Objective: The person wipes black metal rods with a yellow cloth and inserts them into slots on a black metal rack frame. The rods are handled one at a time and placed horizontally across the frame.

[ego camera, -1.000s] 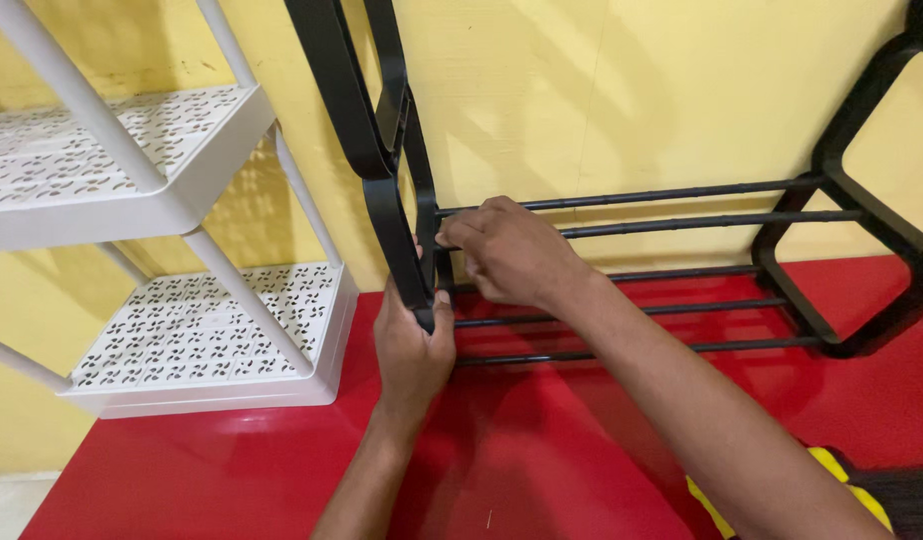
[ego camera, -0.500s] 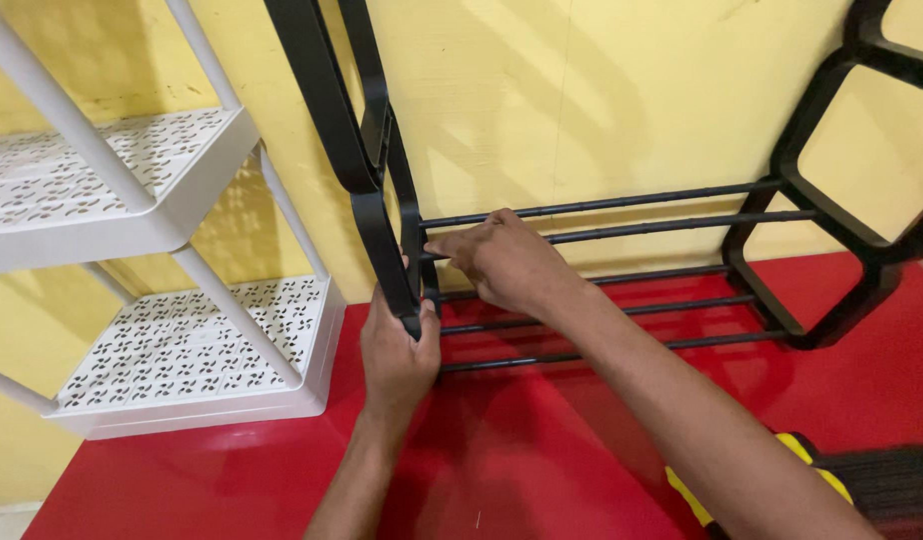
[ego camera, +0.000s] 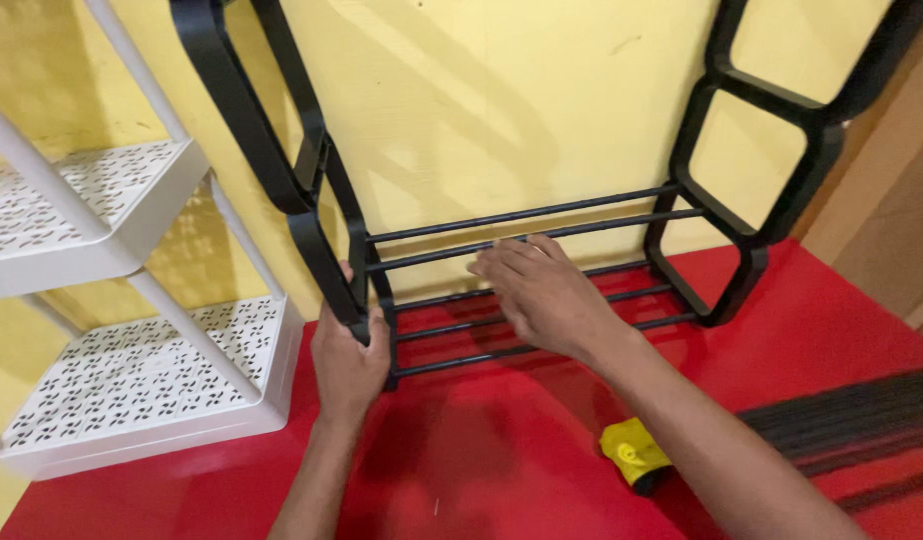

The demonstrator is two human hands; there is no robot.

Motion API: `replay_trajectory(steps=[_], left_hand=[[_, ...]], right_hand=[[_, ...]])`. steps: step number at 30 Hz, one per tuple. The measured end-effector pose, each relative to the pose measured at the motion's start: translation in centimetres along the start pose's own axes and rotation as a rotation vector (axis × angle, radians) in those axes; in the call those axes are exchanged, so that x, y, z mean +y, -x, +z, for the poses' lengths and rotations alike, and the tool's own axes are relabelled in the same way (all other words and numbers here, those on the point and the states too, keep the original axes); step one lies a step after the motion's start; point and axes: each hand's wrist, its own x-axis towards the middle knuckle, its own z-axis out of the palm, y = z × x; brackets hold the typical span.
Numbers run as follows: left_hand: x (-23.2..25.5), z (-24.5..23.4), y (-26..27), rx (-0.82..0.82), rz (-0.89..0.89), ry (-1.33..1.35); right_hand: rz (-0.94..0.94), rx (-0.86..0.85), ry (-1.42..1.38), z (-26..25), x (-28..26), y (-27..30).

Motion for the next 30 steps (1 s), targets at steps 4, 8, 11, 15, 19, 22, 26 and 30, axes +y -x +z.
replay_trajectory(steps=[4,8,11,15,19,22,26,30], left_hand=[[1.2,-0.5,0.5,0.104,-0.041,-0.025],[2.3,-1.2,1.1,0.296,0.209,-0.172],[4.1,-0.9,1.8,0.313,0.235,-0.189],[7.4,1.9,3.1,0.191,0.349,-0.044],[10.7,5.2,4.2,0.012,0.410,-0.073],[12.8,7.6,5.1,-0.079,0.428,-0.043],[15.2,9.2,7.1,-0.189,0.394,0.005],[17.3,10.1,8.7,-0.396,0.401,0.119]], right_hand=[[0.253,-0.284,-0.075,-4.5,2.2,6.3],[0.429,-0.361,-0.101,-7.9,4.0,12.0],[0.479,-0.358,-0.221,-9.5,3.8,15.5],[0.340,-0.398,-0.304,-9.8,1.6,18.4],[0.330,-0.416,-0.329,-8.8,-0.7,19.6],[0.311,-0.370,-0.260,-7.1,-1.2,19.7],[0.578,0.017,-0.597,-6.8,1.4,21.2],[0.923,0.528,-1.126,-7.6,5.1,23.6]])
